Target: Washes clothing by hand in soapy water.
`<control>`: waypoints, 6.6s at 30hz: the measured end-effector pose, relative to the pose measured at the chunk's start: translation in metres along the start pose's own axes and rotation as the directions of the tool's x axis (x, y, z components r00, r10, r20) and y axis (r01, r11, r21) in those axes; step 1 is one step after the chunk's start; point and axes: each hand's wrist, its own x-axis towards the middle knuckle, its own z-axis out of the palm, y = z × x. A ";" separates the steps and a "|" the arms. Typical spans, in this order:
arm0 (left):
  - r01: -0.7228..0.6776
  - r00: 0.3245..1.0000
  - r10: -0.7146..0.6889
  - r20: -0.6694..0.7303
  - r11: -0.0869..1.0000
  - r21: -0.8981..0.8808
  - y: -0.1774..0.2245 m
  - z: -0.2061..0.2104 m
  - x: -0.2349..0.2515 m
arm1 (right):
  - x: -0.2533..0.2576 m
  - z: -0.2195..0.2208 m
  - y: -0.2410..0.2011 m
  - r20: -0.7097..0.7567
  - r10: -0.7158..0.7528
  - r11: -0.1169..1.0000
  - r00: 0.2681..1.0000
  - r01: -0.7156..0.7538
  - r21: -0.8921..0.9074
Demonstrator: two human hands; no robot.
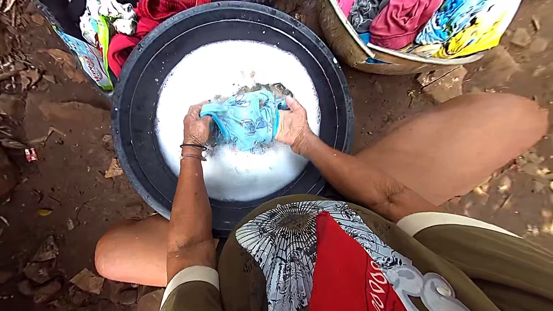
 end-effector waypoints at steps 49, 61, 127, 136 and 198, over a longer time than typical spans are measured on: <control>-0.221 0.801 0.515 -0.304 0.727 0.650 0.070 -0.070 -0.036 | -0.033 0.028 -0.140 0.166 -0.514 0.847 0.842 0.528 -0.055; -0.072 0.985 -0.065 0.160 0.689 0.722 -0.025 0.045 0.008 | 0.033 -0.011 -0.003 -0.300 -0.062 0.540 0.952 -0.221 -0.812; -0.218 0.946 0.045 0.321 0.821 0.528 0.028 0.014 -0.005 | -0.006 0.031 -0.047 0.072 -0.222 0.966 0.972 0.229 -0.123; -0.259 0.870 -0.046 0.492 0.805 0.534 0.022 0.053 -0.024 | -0.018 0.053 -0.011 0.176 -0.057 0.973 0.983 0.094 -0.210; -0.511 0.616 0.304 -0.727 0.857 -0.074 0.082 -0.061 -0.029 | -0.043 0.061 -0.099 0.159 -0.369 0.768 0.916 0.396 -0.503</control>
